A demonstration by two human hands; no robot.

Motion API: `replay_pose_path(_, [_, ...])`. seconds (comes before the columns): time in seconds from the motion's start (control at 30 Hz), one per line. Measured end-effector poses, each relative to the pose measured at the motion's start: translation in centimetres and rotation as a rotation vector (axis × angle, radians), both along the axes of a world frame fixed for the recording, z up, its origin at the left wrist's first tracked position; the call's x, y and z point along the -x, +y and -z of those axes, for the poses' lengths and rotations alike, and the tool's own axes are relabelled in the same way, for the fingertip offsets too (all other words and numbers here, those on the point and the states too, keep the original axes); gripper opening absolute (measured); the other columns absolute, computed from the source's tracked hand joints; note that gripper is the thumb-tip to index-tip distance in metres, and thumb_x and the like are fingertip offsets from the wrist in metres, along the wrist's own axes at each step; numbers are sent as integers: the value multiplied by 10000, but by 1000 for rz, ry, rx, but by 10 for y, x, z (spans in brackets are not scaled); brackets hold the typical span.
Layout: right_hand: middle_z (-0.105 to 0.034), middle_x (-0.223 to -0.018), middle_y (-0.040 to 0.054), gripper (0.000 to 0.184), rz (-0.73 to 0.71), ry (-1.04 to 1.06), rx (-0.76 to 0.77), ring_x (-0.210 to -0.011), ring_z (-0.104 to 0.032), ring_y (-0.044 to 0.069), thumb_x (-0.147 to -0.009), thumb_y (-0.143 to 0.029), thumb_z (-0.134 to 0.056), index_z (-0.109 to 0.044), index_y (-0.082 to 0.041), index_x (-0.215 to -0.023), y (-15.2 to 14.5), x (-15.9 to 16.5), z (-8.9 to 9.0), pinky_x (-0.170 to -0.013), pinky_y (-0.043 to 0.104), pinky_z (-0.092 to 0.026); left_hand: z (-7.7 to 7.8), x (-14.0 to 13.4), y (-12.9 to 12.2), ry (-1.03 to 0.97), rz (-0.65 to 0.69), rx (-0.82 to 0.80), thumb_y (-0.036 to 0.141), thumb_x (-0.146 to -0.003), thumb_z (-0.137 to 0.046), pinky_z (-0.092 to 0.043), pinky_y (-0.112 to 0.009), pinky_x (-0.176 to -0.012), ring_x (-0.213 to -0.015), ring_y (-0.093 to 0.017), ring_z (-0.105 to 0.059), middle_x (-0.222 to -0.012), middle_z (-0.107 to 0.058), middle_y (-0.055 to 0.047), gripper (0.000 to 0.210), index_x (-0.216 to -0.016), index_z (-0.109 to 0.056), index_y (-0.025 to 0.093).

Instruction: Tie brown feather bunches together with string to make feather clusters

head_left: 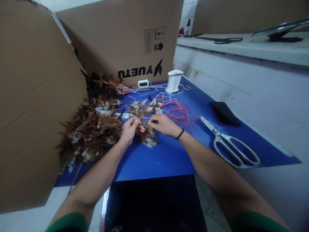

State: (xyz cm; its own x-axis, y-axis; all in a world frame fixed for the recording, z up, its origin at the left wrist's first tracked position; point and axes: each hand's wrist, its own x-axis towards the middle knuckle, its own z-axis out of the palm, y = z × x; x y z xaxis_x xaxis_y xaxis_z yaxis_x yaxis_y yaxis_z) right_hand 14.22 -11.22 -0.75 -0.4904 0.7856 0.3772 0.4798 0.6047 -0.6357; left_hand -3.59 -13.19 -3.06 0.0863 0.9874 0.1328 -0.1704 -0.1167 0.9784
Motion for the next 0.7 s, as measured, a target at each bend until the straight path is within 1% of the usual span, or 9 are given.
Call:
replay_pose_path(0.07, [-615,-660,2,149,-1,10,-12,-597,-515,85,-756,-127,-506,-635,-142,-682,0,0,0,-613,208,-366,3,0,1,16,-10,-5,417,-753,-615,-505,-251,-537,-536,-131,-611,-570,-603,11,270,-738,-521,165])
replay_pose_path(0.17, [-621,-667,4,139,11,23,-42,-621,-526,92,-756,-141,-522,-638,-145,-679,1,-1,1,-622,212,-369,6,1,4,55,-37,-13,398,-769,-596,-506,-260,-547,-512,-130,-603,-549,-601,16,246,-752,-533,161])
replay_pose_path(0.3, [-619,-663,1,133,40,37,-80,-610,-522,90,-770,-175,-537,-654,-146,-714,4,-4,3,-614,215,-367,7,2,5,97,-65,-11,388,-783,-577,-489,-253,-528,-482,-131,-591,-514,-588,21,234,-752,-528,161])
replay_pose_path(0.4, [-615,-654,4,143,69,45,-87,-601,-520,92,-779,-199,-542,-657,-141,-717,5,-7,0,-600,217,-366,7,2,5,94,-69,-12,377,-783,-576,-487,-251,-522,-483,-133,-592,-509,-583,23,224,-750,-524,161])
replay_pose_path(0.57, [-629,-658,11,145,159,59,-49,-590,-521,100,-772,-225,-566,-665,-143,-705,7,-14,-5,-581,229,-368,6,2,3,104,-58,-3,388,-781,-575,-496,-251,-507,-472,-129,-588,-512,-577,25,235,-744,-519,163])
replay_pose_path(0.7, [-621,-613,-3,126,250,182,-39,-531,-509,94,-763,-248,-592,-673,-155,-742,9,-21,-8,-542,229,-375,5,1,2,128,-41,45,416,-768,-585,-463,-239,-411,-403,-126,-556,-491,-546,41,258,-743,-507,172])
